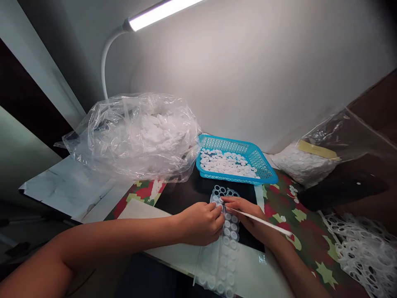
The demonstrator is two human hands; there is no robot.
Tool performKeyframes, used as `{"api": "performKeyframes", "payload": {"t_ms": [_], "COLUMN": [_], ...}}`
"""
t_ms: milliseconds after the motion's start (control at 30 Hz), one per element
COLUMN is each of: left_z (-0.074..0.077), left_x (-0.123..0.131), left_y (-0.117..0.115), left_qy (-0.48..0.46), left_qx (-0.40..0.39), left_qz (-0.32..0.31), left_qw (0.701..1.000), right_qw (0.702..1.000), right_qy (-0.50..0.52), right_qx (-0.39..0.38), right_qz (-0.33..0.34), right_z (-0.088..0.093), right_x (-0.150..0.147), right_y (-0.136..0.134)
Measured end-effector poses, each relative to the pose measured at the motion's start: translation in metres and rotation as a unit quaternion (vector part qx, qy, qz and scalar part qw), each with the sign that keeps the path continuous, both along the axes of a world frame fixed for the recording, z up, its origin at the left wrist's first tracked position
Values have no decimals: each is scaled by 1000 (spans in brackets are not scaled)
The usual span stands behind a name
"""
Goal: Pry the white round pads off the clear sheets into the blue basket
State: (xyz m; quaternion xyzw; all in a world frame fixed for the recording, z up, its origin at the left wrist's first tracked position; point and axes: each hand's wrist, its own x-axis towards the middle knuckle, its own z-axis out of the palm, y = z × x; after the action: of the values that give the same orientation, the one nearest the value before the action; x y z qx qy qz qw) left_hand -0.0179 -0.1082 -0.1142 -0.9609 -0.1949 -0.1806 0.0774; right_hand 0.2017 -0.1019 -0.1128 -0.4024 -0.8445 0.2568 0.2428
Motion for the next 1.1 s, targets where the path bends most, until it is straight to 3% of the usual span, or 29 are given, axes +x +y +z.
{"api": "performKeyframes", "payload": {"t_ms": [533,633,867,1100], "left_z": [0,-1,-3,-3], "left_x": [0,0,0,0], "left_y": [1,1,0,1], "left_qy": [5,7,6,7], "left_qx": [-4,-6,-10,-6], "left_qz": [-9,-7,0,2], "left_qw": [1000,1000,1000,1000], "right_qw": [984,986,978,970], "right_qy": [-45,-20,45,55], "right_qx": [168,168,165,163], "right_qz": [27,4,-118,-173], "right_z": [-4,-5,-1,-2], "right_x": [-7,-10,-9,-9], "right_y": [-3,-3,-1,-1]}}
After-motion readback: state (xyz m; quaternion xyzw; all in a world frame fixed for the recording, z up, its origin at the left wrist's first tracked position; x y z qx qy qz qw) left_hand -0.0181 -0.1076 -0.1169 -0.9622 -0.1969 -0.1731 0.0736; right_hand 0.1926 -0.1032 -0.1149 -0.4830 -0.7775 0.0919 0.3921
